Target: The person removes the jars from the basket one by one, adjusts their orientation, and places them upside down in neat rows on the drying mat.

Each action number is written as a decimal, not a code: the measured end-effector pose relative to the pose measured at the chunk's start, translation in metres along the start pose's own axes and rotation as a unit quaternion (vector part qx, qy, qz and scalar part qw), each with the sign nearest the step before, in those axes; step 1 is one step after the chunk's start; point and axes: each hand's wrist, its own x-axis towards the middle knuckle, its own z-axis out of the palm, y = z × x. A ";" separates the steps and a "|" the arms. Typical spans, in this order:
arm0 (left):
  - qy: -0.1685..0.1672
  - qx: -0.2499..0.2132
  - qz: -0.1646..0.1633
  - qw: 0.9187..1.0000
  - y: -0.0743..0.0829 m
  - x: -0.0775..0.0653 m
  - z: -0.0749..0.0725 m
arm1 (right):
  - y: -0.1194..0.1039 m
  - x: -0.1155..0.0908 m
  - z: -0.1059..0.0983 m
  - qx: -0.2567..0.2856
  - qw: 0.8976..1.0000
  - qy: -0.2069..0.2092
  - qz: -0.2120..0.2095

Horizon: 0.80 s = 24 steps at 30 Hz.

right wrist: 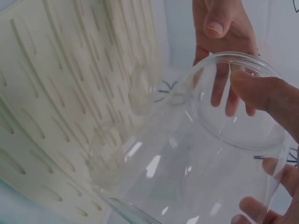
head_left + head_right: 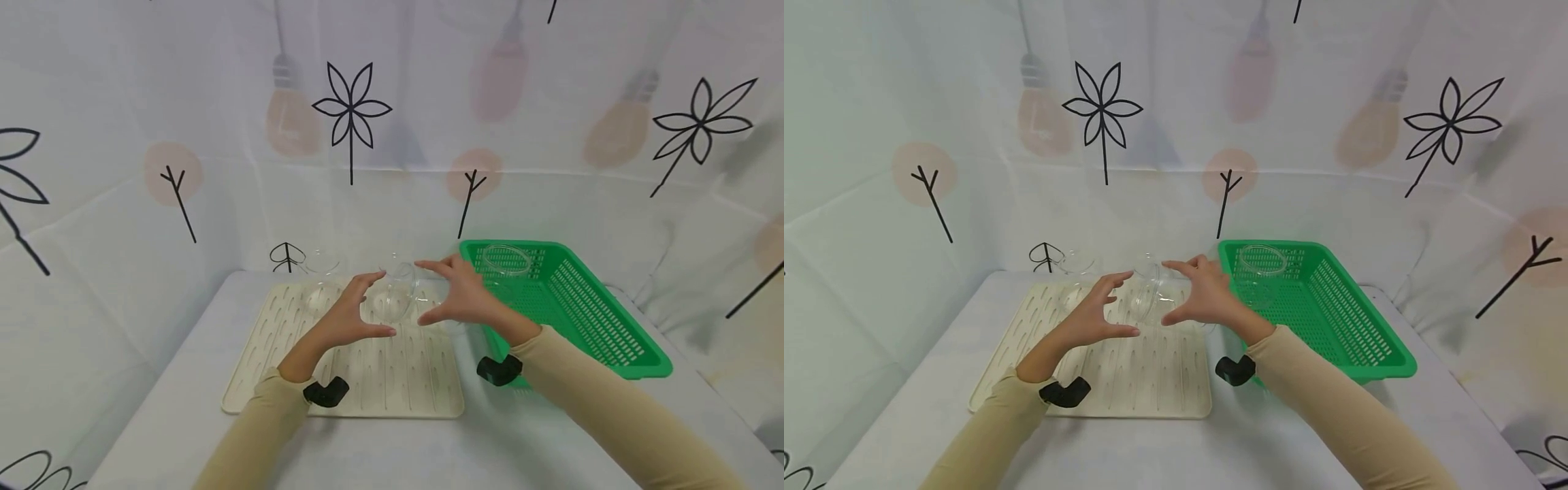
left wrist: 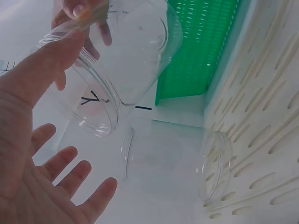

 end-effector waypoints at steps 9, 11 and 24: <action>-0.018 -0.007 0.013 1.000 0.006 0.002 -0.001 | -0.009 -0.002 0.006 -0.018 0.999 -0.017 -0.020; -0.027 -0.012 0.017 0.999 0.007 0.003 -0.001 | -0.009 -0.003 0.006 -0.021 0.999 -0.019 -0.027; -0.046 -0.080 0.026 0.995 0.008 0.004 0.000 | -0.010 -0.004 0.006 -0.034 0.997 -0.036 -0.052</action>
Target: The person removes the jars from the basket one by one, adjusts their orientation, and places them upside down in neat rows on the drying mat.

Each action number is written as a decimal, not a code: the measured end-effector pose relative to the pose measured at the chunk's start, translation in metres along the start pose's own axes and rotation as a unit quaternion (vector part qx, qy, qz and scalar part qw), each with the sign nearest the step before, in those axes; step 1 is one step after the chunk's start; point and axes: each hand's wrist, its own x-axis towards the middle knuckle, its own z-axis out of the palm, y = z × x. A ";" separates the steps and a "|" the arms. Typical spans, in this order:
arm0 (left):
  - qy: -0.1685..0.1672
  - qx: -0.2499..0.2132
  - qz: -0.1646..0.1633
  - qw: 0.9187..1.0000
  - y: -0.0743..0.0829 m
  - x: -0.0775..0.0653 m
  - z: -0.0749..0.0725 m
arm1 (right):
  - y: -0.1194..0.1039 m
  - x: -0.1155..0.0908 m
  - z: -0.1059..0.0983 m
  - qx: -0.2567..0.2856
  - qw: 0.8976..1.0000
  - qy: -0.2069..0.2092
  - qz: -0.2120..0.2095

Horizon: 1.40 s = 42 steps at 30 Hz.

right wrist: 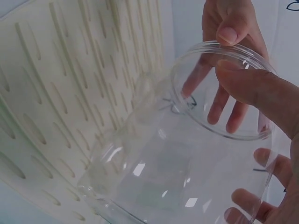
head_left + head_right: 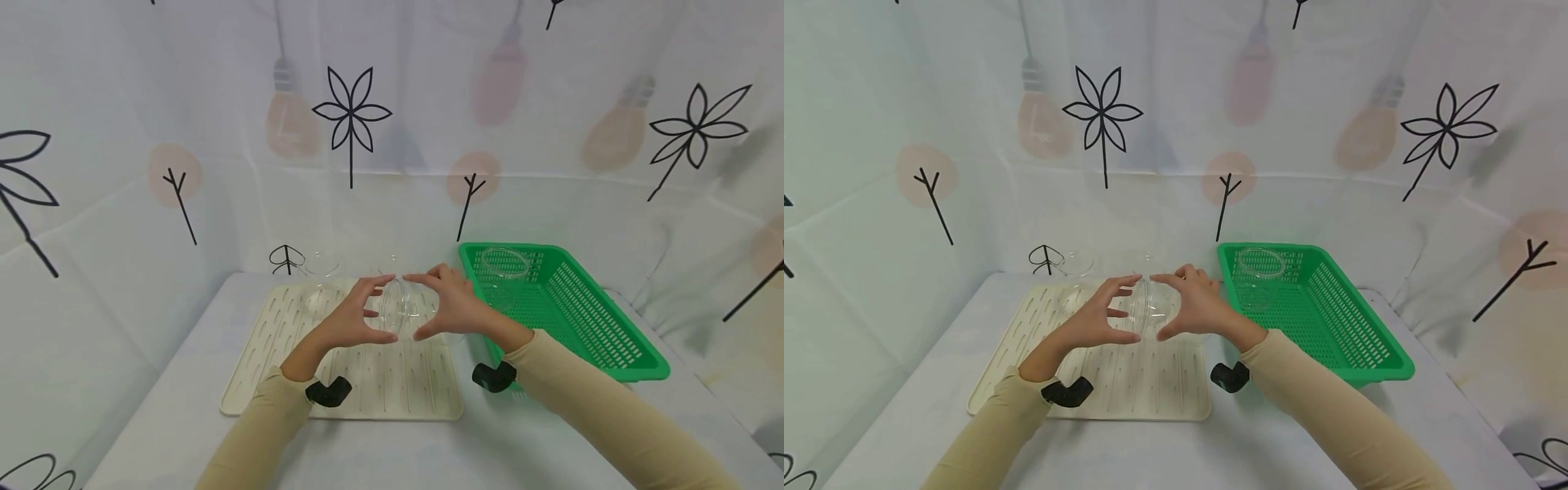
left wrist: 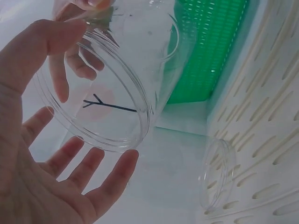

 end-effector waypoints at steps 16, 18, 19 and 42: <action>0.027 -0.027 -0.013 0.999 0.035 -0.012 -0.006 | 0.006 -0.008 -0.003 0.107 0.992 0.049 0.039; 0.028 -0.028 -0.019 0.999 0.033 -0.013 -0.006 | 0.006 -0.009 -0.002 0.118 0.990 0.061 0.042; 0.029 -0.029 -0.020 0.999 0.028 -0.012 -0.005 | 0.007 -0.010 -0.001 0.123 0.989 0.067 0.044; 0.068 -0.049 -0.005 0.996 -0.007 -0.013 -0.006 | 0.024 -0.028 0.048 0.291 0.932 0.162 0.144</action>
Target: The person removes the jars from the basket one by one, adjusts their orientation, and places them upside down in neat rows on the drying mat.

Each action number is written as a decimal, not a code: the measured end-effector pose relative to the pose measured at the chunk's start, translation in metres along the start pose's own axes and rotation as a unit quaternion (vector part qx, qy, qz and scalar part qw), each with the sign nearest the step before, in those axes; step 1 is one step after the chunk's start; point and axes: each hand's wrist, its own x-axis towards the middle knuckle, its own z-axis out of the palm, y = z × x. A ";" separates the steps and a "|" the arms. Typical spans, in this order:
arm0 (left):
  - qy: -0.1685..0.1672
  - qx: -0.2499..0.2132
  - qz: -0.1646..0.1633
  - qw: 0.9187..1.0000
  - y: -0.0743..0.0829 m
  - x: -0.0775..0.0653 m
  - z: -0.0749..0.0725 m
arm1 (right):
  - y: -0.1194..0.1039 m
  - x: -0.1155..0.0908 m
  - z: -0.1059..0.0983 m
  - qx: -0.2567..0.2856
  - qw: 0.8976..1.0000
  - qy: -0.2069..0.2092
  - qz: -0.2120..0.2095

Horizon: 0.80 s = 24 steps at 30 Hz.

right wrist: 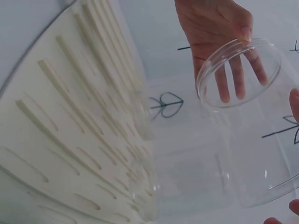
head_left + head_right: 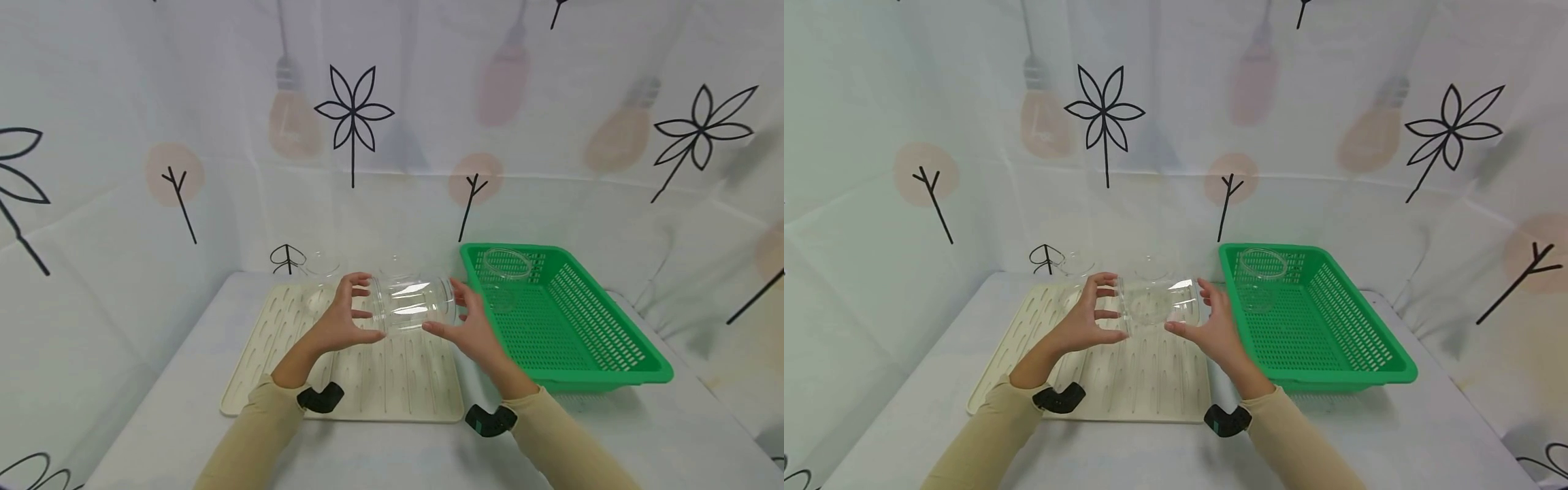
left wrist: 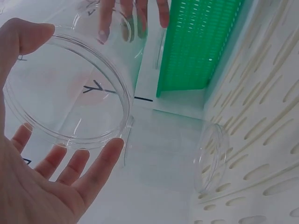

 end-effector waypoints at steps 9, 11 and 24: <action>0.010 -0.021 -0.010 1.000 0.000 0.000 -0.001 | 0.015 -0.008 0.016 0.062 0.997 0.015 0.033; 0.012 -0.020 -0.010 1.000 0.001 0.000 0.000 | 0.017 -0.010 0.019 0.062 0.997 0.014 0.045; 0.004 -0.024 -0.021 0.999 0.036 -0.005 0.002 | 0.020 -0.016 0.028 0.070 0.997 0.016 0.039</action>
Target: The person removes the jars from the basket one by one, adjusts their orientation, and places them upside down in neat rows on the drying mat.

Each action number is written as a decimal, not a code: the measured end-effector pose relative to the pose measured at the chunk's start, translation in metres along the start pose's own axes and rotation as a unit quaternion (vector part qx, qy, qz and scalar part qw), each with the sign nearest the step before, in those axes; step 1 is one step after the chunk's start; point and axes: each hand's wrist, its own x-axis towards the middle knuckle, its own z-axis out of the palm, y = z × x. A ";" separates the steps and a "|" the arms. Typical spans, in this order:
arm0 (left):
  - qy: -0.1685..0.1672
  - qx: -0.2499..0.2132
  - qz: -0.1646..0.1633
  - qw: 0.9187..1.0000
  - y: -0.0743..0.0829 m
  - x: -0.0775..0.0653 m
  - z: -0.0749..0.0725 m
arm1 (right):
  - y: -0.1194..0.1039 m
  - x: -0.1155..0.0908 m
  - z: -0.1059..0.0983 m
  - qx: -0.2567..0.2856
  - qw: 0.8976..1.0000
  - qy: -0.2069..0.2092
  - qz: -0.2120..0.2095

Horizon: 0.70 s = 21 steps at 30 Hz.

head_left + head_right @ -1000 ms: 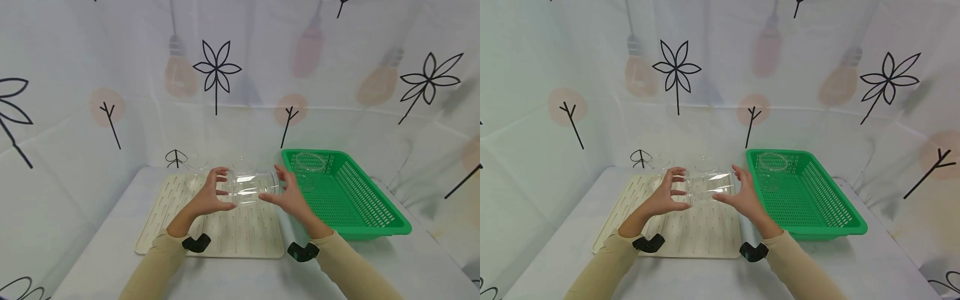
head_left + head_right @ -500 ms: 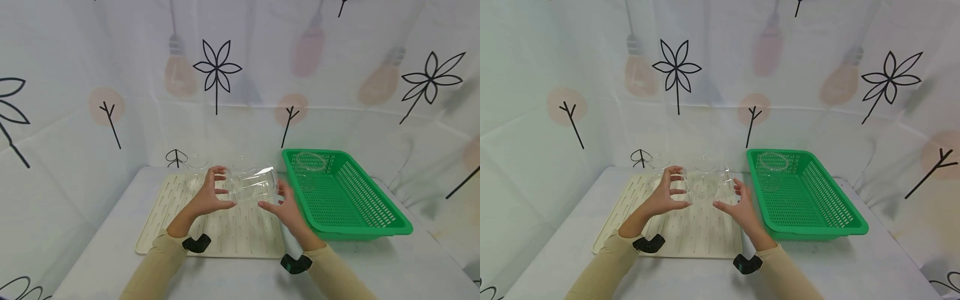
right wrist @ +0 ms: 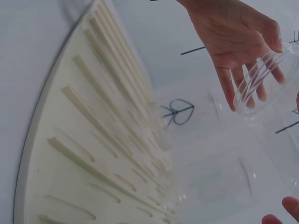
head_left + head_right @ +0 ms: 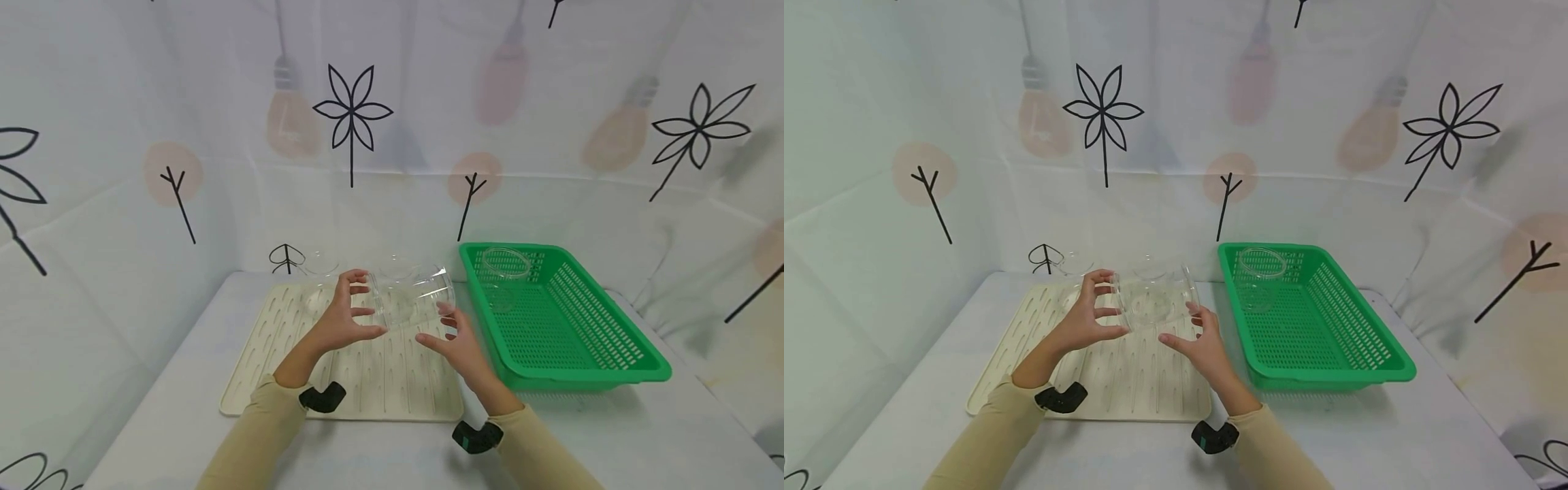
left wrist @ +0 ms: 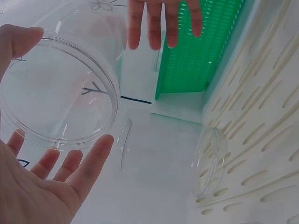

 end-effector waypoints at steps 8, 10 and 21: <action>-0.001 -0.002 -0.026 1.000 -0.001 0.000 -0.001 | 0.018 0.014 -0.003 0.014 0.999 0.005 -0.040; 0.000 0.009 -0.028 1.000 0.000 -0.001 -0.001 | 0.001 0.009 -0.005 0.018 0.999 0.007 -0.025; 0.002 0.074 -0.030 0.997 -0.031 0.002 0.001 | -0.019 0.010 -0.007 0.027 0.998 0.021 -0.061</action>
